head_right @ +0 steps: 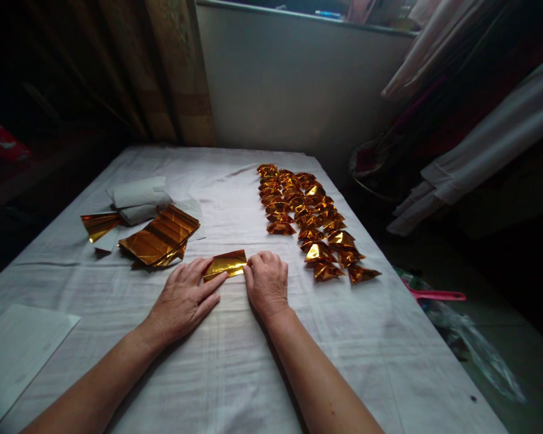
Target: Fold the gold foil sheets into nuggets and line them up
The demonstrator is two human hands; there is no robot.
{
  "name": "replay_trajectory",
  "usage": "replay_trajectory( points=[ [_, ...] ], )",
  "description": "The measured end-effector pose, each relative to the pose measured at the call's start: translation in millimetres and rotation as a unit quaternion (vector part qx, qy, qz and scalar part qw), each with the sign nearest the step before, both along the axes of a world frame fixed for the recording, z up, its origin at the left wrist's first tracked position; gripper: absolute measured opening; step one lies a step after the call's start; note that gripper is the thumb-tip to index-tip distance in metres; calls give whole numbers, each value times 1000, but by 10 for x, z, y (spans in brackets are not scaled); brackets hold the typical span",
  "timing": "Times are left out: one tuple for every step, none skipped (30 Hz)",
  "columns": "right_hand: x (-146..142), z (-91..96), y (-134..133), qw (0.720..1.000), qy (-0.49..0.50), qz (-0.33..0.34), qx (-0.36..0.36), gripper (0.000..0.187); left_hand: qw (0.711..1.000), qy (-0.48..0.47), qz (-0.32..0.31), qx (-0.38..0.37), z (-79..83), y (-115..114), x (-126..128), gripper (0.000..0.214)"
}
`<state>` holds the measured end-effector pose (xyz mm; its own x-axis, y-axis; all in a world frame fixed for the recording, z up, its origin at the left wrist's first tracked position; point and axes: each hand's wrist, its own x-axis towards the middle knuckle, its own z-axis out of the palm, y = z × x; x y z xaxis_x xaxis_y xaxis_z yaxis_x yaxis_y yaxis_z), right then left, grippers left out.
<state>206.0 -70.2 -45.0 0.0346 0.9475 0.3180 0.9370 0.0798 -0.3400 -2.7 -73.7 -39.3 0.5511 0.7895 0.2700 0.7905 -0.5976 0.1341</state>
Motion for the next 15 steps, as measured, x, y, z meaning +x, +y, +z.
replay_trajectory(
  points=[
    [0,2,-1,1000,2,-2,-2,9,1000,5,3,0,-3,-11,-38,38],
    [-3,4,0,1000,3,-3,-2,9,1000,8,5,1,-5,-23,-79,38],
    [-7,5,2,1000,4,-3,-2,9,1000,9,6,3,-7,-37,-122,38],
    [-10,5,4,1000,4,-4,-2,9,1000,9,6,7,-8,-52,-165,38],
    [-11,4,7,1000,4,-4,-2,9,1000,8,7,12,-7,-68,-205,38],
    [-11,2,9,1000,3,-5,-2,10,1000,7,9,16,-4,-82,-238,39],
    [-10,0,11,1000,2,-5,-1,10,1000,7,11,20,1,-94,-263,38],
    [-8,-2,11,1000,1,-5,0,10,1000,8,13,24,8,-104,-277,38],
    [-7,-1,8,1000,0,-4,4,11,999,11,13,28,16,-110,-283,37],
    [-8,1,2,1000,-2,-3,12,12,999,14,11,32,25,-113,-280,37],
    [-11,8,-8,1000,-6,1,24,11,999,19,7,37,33,-113,-271,36],
    [-20,17,-22,999,-10,9,41,11,999,24,3,42,39,-111,-259,36],
    [-34,30,-42,998,-15,24,59,13,999,28,0,47,43,-108,-246,35],
    [-54,44,-65,996,-20,49,73,17,998,30,-2,52,44,-106,-234,35],
    [-78,58,-92,993,-26,88,80,21,998,32,-3,56,42,-104,-225,35]
  ],
)
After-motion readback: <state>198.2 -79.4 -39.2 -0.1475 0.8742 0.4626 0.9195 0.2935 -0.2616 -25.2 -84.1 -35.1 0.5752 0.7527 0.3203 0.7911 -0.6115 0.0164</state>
